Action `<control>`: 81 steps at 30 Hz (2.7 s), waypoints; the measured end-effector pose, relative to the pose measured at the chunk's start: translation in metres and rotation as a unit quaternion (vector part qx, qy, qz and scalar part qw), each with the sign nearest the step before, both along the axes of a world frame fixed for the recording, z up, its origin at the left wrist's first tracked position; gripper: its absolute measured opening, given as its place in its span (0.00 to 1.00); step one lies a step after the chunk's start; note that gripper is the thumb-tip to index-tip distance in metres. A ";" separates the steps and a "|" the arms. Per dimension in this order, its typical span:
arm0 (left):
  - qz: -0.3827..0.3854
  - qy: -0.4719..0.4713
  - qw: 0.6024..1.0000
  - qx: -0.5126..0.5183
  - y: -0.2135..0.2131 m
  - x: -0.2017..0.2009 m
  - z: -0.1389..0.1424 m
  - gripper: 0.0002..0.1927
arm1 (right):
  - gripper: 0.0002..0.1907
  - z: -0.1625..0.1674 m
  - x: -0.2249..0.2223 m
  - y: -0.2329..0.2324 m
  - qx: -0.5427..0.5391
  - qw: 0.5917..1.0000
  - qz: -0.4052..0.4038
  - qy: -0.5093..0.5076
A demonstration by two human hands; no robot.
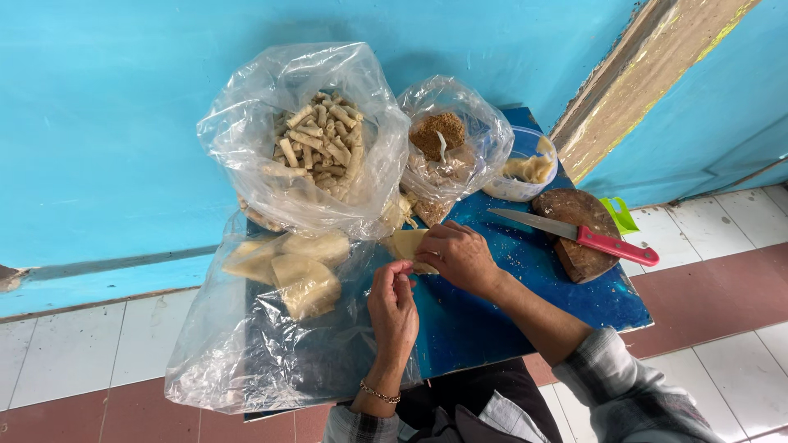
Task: The person sits at a small blue table and folds filled pastry wrappers. They take a square wrapper, spoon brown filling onto it, fold it into a triangle, and press the edges together to seal, repeating this cycle for a batch of pastries.
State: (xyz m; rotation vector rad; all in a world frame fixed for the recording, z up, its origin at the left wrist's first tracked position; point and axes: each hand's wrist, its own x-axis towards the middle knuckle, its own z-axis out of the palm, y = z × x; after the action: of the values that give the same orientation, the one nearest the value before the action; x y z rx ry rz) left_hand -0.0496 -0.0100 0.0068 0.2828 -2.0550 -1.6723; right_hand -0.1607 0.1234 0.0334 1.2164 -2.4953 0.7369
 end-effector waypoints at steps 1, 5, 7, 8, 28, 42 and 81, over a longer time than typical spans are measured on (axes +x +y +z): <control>-0.001 0.004 1.000 0.003 -0.001 -0.001 0.000 0.10 | 0.06 -0.001 -0.001 -0.001 0.002 1.000 0.001 0.002; 0.006 -0.009 1.000 0.023 -0.004 -0.001 -0.002 0.10 | 0.15 -0.005 0.000 -0.005 -0.007 0.998 0.008 0.061; 0.009 0.004 0.999 0.043 -0.005 -0.001 -0.002 0.10 | 0.09 -0.002 -0.009 -0.003 0.000 1.000 -0.005 -0.029; 0.010 0.018 0.999 0.033 -0.005 -0.001 -0.001 0.10 | 0.07 0.000 -0.015 -0.003 0.004 0.997 -0.012 -0.073; 0.031 -0.083 0.980 -0.177 -0.004 -0.010 0.005 0.08 | 0.12 -0.034 -0.044 -0.002 -0.063 0.963 -0.030 -0.260; 0.034 -0.043 0.998 -0.020 -0.018 -0.019 -0.009 0.12 | 0.14 -0.048 -0.054 -0.001 -0.143 0.910 -0.013 -0.389; -0.096 0.092 0.990 -0.046 0.019 0.067 0.054 0.08 | 0.09 0.011 0.109 0.044 -0.370 0.897 -0.008 -0.241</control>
State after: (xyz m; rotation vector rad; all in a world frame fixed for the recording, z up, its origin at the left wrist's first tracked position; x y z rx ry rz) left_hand 0.0179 0.0085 0.0612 -0.0994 -2.0649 -1.6395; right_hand -0.0516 0.1673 0.0440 0.7770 -2.1489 1.9452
